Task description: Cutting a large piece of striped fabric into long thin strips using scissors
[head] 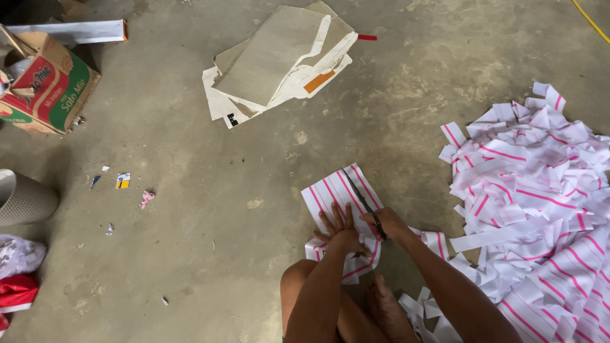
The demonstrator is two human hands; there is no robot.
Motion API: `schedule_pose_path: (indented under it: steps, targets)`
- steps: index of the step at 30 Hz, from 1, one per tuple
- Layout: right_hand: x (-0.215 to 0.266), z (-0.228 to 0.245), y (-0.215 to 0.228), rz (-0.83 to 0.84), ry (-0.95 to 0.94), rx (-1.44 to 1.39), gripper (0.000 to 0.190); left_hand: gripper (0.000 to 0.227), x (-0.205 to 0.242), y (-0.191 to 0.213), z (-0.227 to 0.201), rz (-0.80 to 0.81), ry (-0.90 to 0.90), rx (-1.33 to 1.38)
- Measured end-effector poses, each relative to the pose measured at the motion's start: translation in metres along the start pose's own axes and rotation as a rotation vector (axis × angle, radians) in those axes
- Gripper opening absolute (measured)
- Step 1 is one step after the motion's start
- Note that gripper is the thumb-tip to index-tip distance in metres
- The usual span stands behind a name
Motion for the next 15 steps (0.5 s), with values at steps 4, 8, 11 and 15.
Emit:
schedule_pose_path:
  steps: [4, 8, 11, 15]
  targets:
    - [-0.005, 0.009, -0.002, 0.003, -0.012, 0.024, 0.043, 0.157, -0.008, -0.002, 0.0, 0.003, 0.019, -0.01]
    - [-0.034, -0.016, 0.001, -0.023, 0.054, 0.005, 0.044, 0.156, 0.002, 0.005, -0.001, 0.013, 0.003, -0.001]
    - [-0.025, -0.017, 0.003, -0.03, 0.094, -0.026, 0.042, 0.156, -0.013, -0.007, 0.004, 0.002, -0.007, 0.002]
    - [0.008, -0.027, 0.013, -0.095, 0.319, 0.005, 0.042, 0.156, -0.024, -0.014, 0.006, -0.041, -0.02, 0.01]
Point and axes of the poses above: each hand's wrist, its own x-axis away from the middle knuckle, its own y-axis out of the back of the hand, z = x × y, the point moved 1 cm from there along -x, towards the middle knuckle, and after that the axes turned 1 degree about -x, right-handed, at the moved point
